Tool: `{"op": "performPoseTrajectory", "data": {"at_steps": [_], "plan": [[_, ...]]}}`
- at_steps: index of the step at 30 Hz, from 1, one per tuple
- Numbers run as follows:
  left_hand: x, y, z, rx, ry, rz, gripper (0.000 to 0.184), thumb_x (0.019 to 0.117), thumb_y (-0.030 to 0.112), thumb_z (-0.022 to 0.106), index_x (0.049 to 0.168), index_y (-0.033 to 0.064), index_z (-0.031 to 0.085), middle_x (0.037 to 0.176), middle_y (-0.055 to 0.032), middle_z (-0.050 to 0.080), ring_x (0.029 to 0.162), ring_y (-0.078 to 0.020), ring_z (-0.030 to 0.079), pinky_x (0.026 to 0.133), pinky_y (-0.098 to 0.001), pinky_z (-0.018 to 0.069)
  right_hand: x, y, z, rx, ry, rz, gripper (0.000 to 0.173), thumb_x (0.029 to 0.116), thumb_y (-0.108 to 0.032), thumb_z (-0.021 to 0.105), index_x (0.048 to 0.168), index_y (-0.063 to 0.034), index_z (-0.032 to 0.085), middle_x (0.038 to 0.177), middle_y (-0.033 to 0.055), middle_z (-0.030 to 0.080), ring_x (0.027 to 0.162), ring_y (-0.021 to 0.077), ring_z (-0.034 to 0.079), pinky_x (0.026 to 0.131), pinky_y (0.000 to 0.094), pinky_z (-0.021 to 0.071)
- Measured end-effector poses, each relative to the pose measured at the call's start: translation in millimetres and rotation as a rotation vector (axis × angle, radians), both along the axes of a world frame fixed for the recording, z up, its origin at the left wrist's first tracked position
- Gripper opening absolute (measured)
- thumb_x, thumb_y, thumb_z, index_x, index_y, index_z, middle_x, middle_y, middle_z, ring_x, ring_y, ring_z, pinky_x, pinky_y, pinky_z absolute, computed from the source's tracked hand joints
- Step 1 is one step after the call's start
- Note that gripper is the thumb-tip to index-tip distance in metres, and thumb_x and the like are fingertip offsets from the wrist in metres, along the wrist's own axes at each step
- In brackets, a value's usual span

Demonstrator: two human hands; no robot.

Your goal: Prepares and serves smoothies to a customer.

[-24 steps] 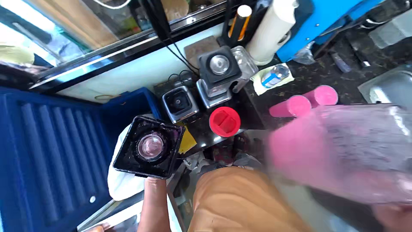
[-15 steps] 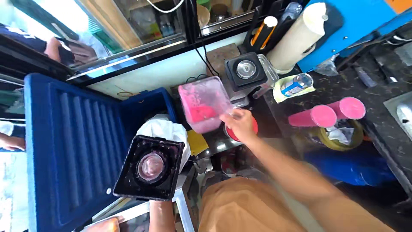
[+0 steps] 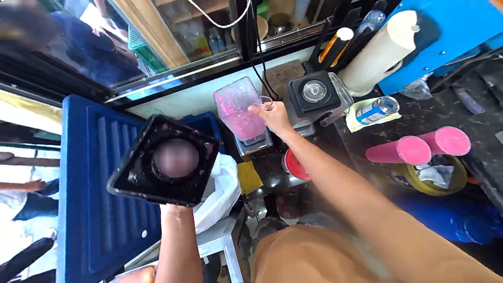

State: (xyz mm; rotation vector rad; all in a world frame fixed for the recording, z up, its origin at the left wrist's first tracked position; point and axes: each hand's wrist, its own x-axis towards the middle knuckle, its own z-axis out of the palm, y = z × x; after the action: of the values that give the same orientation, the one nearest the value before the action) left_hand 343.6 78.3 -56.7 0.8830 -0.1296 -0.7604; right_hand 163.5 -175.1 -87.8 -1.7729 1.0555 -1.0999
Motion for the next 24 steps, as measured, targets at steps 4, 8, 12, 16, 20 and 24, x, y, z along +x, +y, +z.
{"op": "performPoseTrajectory", "data": {"at_steps": [4, 8, 12, 16, 20, 24], "plan": [[20.8, -63.7, 20.5, 0.008, -0.208, -0.323, 0.032, 0.1051, 0.042, 0.045, 0.098, 0.0260, 0.073, 0.092, 0.0038, 0.077, 0.087, -0.0078, 0.073, 0.075, -0.0301, 0.0629, -11.9, -4.1, -67.0, 0.276, -0.088, 0.093, 0.047, 0.0799, -0.044, 0.086, 0.067, -0.0090, 0.058, 0.056, -0.0022, 0.049, 0.050, 0.0096, 0.046, 0.052, 0.0351, 0.0442], [32.5, -140.3, 43.5, 0.082, -0.818, -0.644, 0.049, 0.0882, 0.028, 0.076, 0.132, 0.0167, 0.060, 0.119, 0.0027, 0.070, 0.103, -0.0104, 0.068, 0.090, -0.0327, 0.0597, -40.3, 17.7, -97.1, 0.338, -0.115, 0.123, 0.043, 0.0826, -0.041, 0.086, 0.074, -0.0069, 0.062, 0.063, 0.0026, 0.055, 0.055, 0.0126, 0.051, 0.054, 0.0340, 0.0462], [14.4, -198.2, 44.5, 0.438, -1.548, -0.796, 0.060, 0.0809, 0.027, 0.083, 0.136, 0.0155, 0.064, 0.123, -0.0128, 0.065, 0.088, -0.0210, 0.068, 0.075, -0.0431, 0.0602, -74.9, 25.0, -83.8, 0.329, 0.195, 0.175, 0.054, 0.0876, -0.040, 0.081, 0.125, -0.0046, 0.065, 0.125, 0.0144, 0.065, 0.117, 0.0261, 0.063, 0.102, 0.0504, 0.0529], [-11.0, -218.0, 33.6, 0.683, -1.914, -0.827, 0.054, 0.0798, 0.033, 0.085, 0.131, 0.0246, 0.069, 0.123, -0.0194, 0.064, 0.104, -0.0397, 0.067, 0.082, -0.0664, 0.0559, -124.9, 67.6, -50.8, 0.322, 0.320, 0.203, 0.063, 0.0924, -0.036, 0.075, 0.145, -0.0088, 0.054, 0.139, 0.0159, 0.060, 0.130, 0.0275, 0.057, 0.111, 0.0476, 0.0489], [-27.8, -228.9, 29.1, 0.787, -1.927, -0.844, 0.053, 0.0820, 0.036, 0.086, 0.129, 0.0191, 0.069, 0.122, -0.0265, 0.063, 0.105, -0.0505, 0.063, 0.080, -0.0759, 0.0501, -205.8, 101.4, -15.2, 0.460, 0.333, 0.334, 0.051, 0.0973, -0.034, 0.070, 0.142, -0.0117, 0.058, 0.134, 0.0119, 0.061, 0.118, 0.0205, 0.062, 0.102, 0.0381, 0.0530], [-30.2, -230.4, 19.4, 0.810, -1.886, -0.819, 0.054, 0.0819, 0.035, 0.086, 0.130, 0.0178, 0.067, 0.122, -0.0301, 0.061, 0.103, -0.0544, 0.062, 0.077, -0.0786, 0.0478, -279.7, 89.0, 38.5, 0.391, 0.380, 0.370, 0.038, 0.0984, -0.032, 0.070, 0.131, -0.0112, 0.066, 0.124, 0.0081, 0.067, 0.112, 0.0157, 0.065, 0.098, 0.0348, 0.0549]]}}
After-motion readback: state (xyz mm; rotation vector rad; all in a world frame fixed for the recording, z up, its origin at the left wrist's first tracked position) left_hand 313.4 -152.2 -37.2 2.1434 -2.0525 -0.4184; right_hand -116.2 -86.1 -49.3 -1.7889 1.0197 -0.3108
